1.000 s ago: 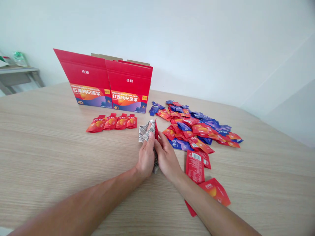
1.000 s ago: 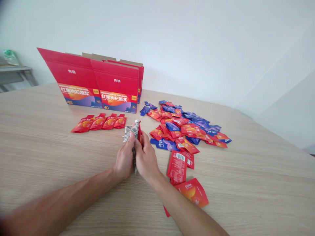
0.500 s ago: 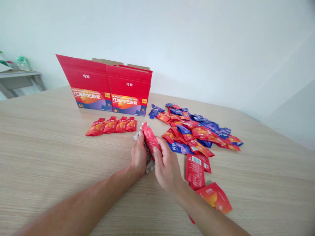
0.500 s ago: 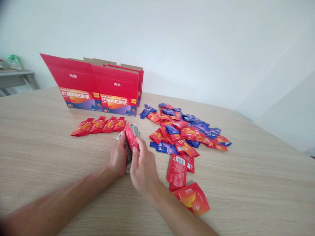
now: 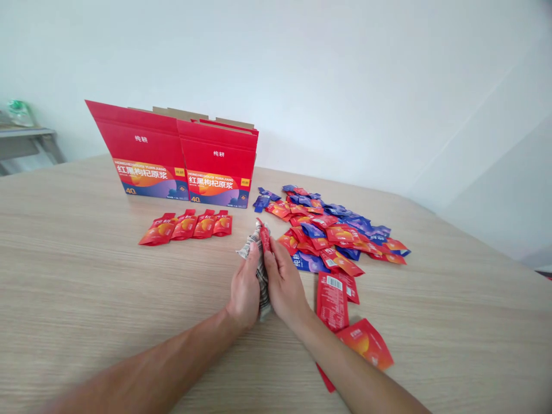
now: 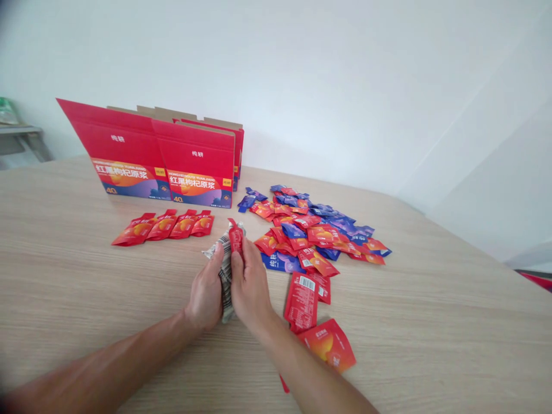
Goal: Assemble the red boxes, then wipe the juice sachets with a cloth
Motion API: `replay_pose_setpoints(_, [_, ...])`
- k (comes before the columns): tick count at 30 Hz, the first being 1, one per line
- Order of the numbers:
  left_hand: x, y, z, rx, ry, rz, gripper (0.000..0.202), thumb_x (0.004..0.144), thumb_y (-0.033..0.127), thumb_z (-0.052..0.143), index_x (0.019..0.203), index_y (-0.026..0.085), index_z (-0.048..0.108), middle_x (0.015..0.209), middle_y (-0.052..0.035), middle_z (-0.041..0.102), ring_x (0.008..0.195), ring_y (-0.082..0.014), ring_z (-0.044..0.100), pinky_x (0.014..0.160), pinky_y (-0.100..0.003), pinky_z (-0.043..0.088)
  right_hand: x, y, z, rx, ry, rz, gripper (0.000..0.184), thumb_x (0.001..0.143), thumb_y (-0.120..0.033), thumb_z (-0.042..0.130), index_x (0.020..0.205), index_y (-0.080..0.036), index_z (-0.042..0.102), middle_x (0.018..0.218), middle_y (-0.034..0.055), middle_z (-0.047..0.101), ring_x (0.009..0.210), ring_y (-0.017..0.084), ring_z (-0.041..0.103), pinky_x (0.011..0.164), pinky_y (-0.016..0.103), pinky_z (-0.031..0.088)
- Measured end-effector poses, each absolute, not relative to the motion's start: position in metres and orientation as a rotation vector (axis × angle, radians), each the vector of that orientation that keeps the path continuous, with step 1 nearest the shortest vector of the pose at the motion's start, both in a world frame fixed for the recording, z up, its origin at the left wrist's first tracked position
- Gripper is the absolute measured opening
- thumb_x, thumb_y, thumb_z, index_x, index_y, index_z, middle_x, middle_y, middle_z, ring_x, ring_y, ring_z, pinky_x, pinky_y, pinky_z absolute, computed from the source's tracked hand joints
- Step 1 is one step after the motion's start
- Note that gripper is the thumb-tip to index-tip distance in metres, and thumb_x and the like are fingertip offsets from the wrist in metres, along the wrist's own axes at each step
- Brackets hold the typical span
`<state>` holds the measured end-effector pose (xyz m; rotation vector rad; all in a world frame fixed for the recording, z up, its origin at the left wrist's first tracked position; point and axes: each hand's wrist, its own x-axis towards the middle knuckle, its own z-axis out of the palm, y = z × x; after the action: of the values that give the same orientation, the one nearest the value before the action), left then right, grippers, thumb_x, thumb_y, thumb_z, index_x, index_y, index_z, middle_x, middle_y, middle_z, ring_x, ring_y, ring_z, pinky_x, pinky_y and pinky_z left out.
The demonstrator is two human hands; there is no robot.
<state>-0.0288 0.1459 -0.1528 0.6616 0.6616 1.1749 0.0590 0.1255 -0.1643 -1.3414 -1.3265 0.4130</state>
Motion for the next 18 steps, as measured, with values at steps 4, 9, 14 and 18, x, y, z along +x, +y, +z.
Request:
replay_pose_setpoints(4, [-0.033,0.148,-0.153,0.743,0.734,1.239,0.045,0.101,0.060,0.075,0.120,0.021,0.086,0.150,-0.0079,0.080,0.157,-0.0298,0.062,0.141,-0.041,0.034,0.045,0.117,-0.152,-1.326,-1.338,0.540,0.054,0.114,-0.056,0.052,0.159,-0.029,0.068,0.162,0.0101,0.072,0.150,0.030,0.068,0.128,0.048,0.053])
replay_pose_setpoints(9, [-0.040,0.151,-0.139,0.746,0.886,1.228,0.037,0.108,0.052,0.069,0.111,0.021,0.088,0.137,-0.0091,0.085,0.153,-0.0330,0.065,0.138,-0.044,0.041,0.038,0.111,-0.152,-1.333,-1.386,0.506,0.049,0.115,-0.040,0.049,0.155,-0.026,0.071,0.153,0.0108,0.078,0.137,0.031,0.078,0.118,0.047,0.061])
replay_pose_setpoints(14, [-0.040,0.156,-0.131,0.582,0.990,1.199,0.045,0.104,0.057,0.073,0.112,0.015,0.087,0.126,-0.0126,0.088,0.145,-0.0377,0.072,0.128,-0.048,0.054,0.044,0.106,-0.149,-1.376,-1.375,0.410,0.044,0.117,-0.048,0.046,0.131,-0.024,0.080,0.119,0.0123,0.088,0.104,0.030,0.084,0.091,0.042,0.065])
replay_pose_setpoints(18, [-0.034,0.154,-0.140,0.532,0.722,1.149,0.046,0.098,0.059,0.079,0.116,0.018,0.085,0.131,-0.0144,0.086,0.147,-0.0370,0.071,0.127,-0.051,0.056,0.054,0.109,-0.149,-1.460,-1.138,0.314,0.054,0.113,-0.067,0.044,0.113,-0.024,0.077,0.114,0.0144,0.085,0.107,0.032,0.080,0.095,0.045,0.063])
